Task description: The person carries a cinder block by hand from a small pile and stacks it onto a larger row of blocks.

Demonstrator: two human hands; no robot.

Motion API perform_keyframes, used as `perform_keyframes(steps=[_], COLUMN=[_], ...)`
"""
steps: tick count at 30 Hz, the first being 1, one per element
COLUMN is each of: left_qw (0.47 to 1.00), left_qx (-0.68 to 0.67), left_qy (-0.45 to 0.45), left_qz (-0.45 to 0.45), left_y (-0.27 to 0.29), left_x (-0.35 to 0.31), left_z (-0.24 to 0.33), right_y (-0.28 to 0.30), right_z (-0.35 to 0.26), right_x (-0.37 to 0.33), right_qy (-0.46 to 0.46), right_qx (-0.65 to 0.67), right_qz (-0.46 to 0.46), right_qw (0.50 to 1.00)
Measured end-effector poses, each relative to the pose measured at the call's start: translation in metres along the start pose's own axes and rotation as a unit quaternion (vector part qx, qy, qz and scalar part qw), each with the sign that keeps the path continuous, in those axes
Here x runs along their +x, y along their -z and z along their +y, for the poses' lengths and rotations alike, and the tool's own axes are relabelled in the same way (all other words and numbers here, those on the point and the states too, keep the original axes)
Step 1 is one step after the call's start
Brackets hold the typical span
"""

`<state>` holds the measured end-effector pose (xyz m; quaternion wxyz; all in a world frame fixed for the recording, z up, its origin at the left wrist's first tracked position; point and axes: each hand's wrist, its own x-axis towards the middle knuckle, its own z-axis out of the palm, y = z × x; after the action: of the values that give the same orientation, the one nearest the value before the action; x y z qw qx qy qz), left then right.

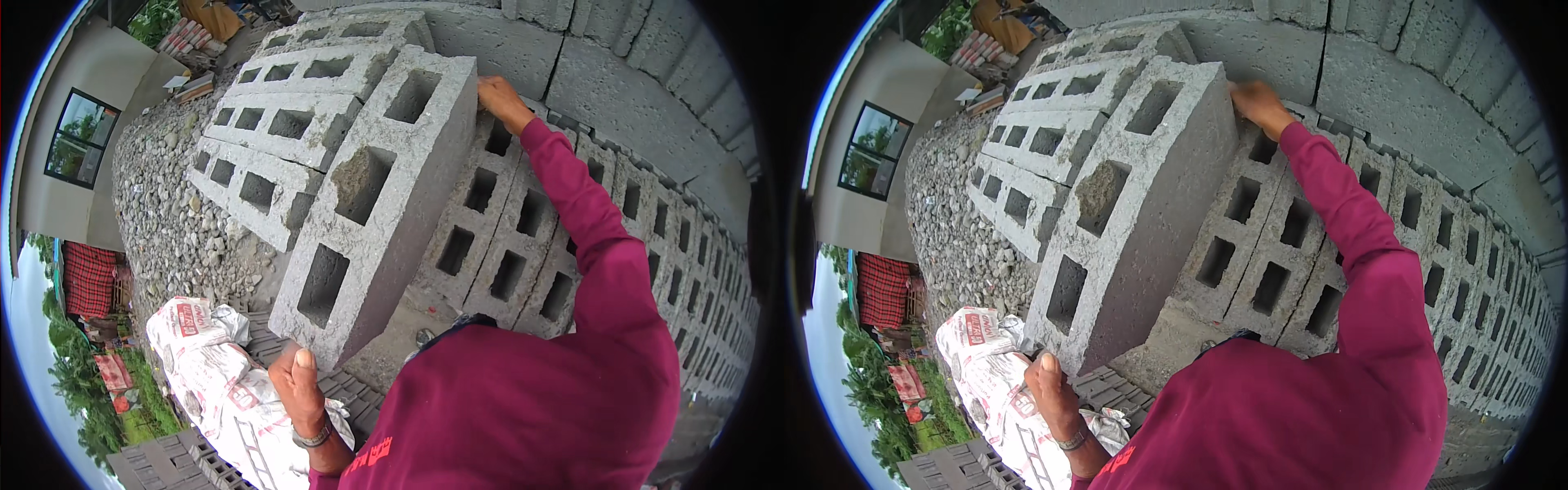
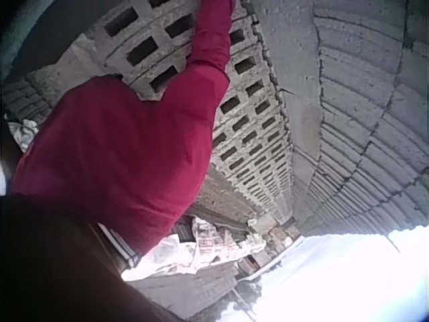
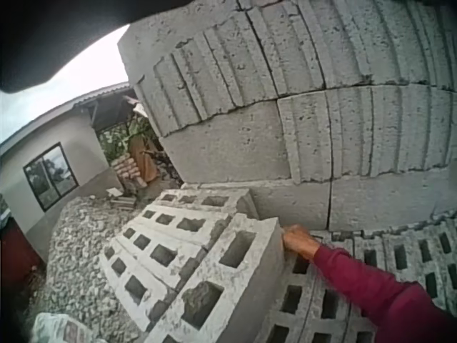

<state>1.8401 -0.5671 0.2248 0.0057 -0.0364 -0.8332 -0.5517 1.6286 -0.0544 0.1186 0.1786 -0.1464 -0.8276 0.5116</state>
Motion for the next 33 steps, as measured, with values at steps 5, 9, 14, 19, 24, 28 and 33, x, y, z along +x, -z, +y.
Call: perform_keyframes(steps=[5, 9, 14, 19, 24, 28, 33], left_qw=[0.973, 0.975, 0.961, 0.964, 0.975, 0.951, 0.934], left_qx=[-0.13, -0.081, -0.135, -0.08, -0.03, -0.169, -0.256], left_qy=[-0.083, -0.159, -0.228, -0.232, -0.207, -0.233, -0.21], left_qz=[0.173, 0.129, 0.081, 0.101, 0.074, 0.113, 0.131], left_y=[-0.025, -0.046, -0.081, -0.122, -0.134, -0.138, -0.157], left_x=[-0.022, -0.016, 0.002, 0.003, 0.007, 0.012, 0.025], left_z=[-0.052, -0.101, -0.128, -0.232, -0.274, -0.238, -0.216], right_y=[0.028, 0.013, -0.024, -0.042, -0.043, -0.048, -0.038], right_z=[-0.106, -0.198, -0.225, -0.234, -0.215, -0.213, -0.211], right_x=[-0.078, -0.135, -0.145, -0.131, -0.122, -0.108, -0.086], right_qy=[0.124, 0.318, 0.44, 0.343, 0.368, 0.359, 0.361], right_qx=[-0.038, -0.059, -0.359, -0.4, -0.344, -0.309, -0.28], right_qz=[0.176, 0.167, 0.057, -0.089, -0.044, -0.033, -0.042], right_qw=[0.976, 0.931, 0.821, 0.846, 0.863, 0.88, 0.889])
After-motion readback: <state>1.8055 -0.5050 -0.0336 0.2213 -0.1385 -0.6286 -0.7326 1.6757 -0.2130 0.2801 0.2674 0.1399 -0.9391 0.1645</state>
